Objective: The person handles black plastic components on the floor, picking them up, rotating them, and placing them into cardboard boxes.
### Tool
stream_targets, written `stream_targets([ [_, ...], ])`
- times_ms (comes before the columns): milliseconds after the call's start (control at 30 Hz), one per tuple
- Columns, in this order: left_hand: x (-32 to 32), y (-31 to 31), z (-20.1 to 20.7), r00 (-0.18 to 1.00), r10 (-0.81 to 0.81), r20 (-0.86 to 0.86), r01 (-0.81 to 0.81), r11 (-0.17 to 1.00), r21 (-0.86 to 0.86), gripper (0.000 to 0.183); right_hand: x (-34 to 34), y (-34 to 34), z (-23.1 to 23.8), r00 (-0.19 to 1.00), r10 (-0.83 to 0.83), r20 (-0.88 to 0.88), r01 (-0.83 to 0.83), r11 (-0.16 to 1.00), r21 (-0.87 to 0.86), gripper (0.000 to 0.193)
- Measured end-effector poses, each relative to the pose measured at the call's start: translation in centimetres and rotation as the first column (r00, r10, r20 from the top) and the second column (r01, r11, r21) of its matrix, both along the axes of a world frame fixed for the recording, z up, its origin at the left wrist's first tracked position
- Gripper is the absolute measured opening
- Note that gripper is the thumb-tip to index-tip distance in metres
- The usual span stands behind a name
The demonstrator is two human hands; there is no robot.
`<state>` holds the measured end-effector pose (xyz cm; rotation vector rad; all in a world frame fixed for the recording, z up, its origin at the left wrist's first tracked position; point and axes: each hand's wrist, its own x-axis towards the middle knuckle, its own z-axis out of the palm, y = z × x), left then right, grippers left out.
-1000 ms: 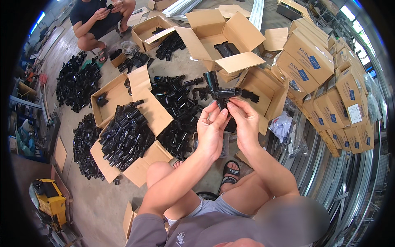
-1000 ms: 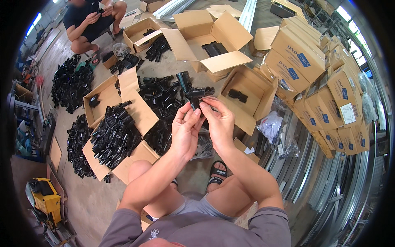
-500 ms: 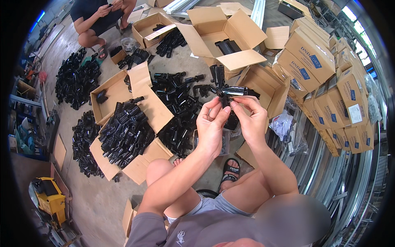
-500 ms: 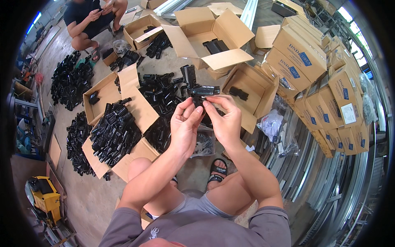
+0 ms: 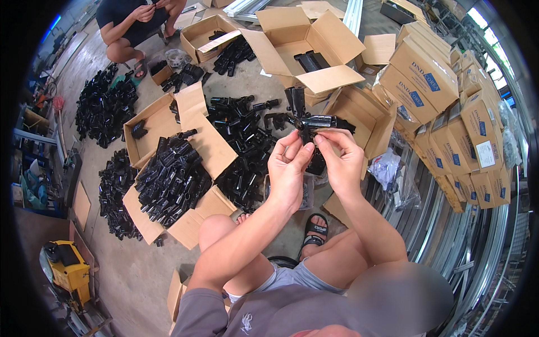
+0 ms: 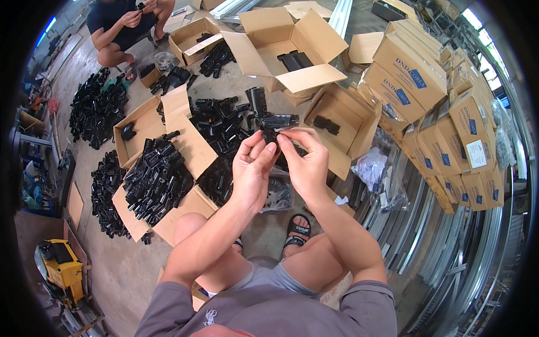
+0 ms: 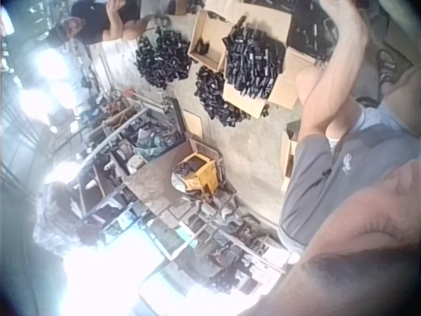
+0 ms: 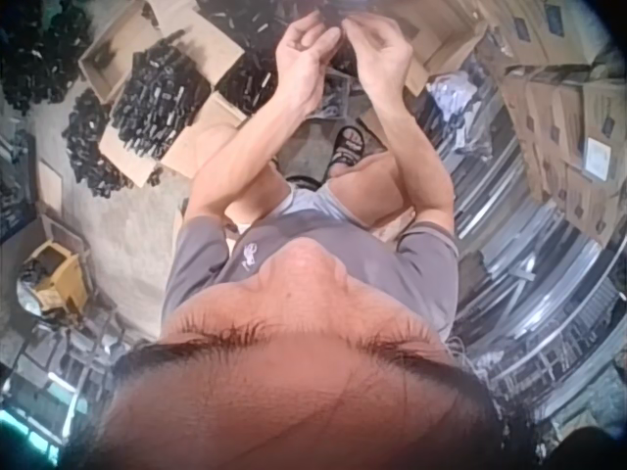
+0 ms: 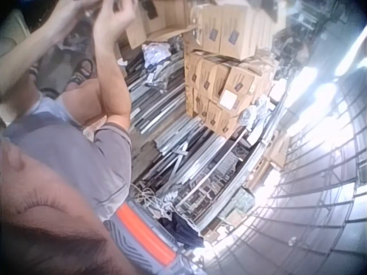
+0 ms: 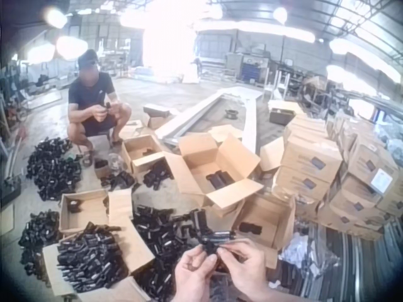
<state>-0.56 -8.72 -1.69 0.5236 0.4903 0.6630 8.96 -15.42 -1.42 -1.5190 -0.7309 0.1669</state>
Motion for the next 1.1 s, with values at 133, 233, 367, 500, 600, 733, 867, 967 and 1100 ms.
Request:
stream_targets([
  [133, 0.0, -0.1, -0.2, 1.0, 0.006, 0.005, -0.006, 1.0, 0.003, 0.038, -0.7, -0.2, 1.2, 0.988, -0.035, 0.147, 0.047, 0.996, -0.076, 0.013],
  [233, -0.1, -0.2, -0.2, 1.0, 0.012, 0.013, -0.012, 1.0, 0.005, 0.037, -0.8, -0.2, 1.0, 0.986, -0.044, 0.158, 0.059, 0.994, -0.096, 0.014],
  [367, 0.0, -0.3, -0.3, 1.0, 0.018, 0.013, -0.019, 1.0, 0.014, 0.038, -0.7, -0.2, 0.3, 0.999, -0.019, 0.027, 0.02, 0.999, -0.044, 0.014],
  [500, 0.1, -0.3, -0.1, 1.0, 0.019, 0.008, -0.019, 1.0, 0.022, 0.039, -0.5, -0.4, 0.4, 0.999, -0.017, 0.046, 0.019, 0.998, -0.054, 0.015],
  [600, -0.1, -0.2, -0.5, 1.0, 0.024, -0.001, -0.023, 0.997, 0.074, 0.038, -0.8, -0.1, 0.1, 1.0, -0.021, 0.017, 0.022, 0.999, -0.03, 0.015],
  [733, 0.0, -0.3, -0.5, 1.0, 0.026, 0.002, -0.026, 0.996, 0.083, 0.039, -0.5, -0.2, 0.0, 0.998, -0.041, 0.04, 0.043, 0.998, -0.043, 0.015],
  [867, 0.0, -0.3, -0.2, 0.999, 0.037, 0.003, -0.037, 0.997, 0.062, 0.039, -0.3, -0.1, -0.3, 0.996, -0.051, 0.068, 0.054, 0.998, -0.045, 0.015],
  [967, 0.0, -0.4, -0.5, 0.999, 0.042, 0.006, -0.042, 0.998, 0.056, 0.039, -0.4, -0.1, -0.3, 0.997, -0.047, 0.056, 0.049, 0.998, -0.039, 0.014],
  [1100, 0.0, -0.4, -0.7, 0.999, 0.045, 0.004, -0.045, 0.997, 0.062, 0.038, -0.4, 0.0, -0.7, 0.999, -0.035, 0.006, 0.035, 0.999, -0.027, 0.013],
])
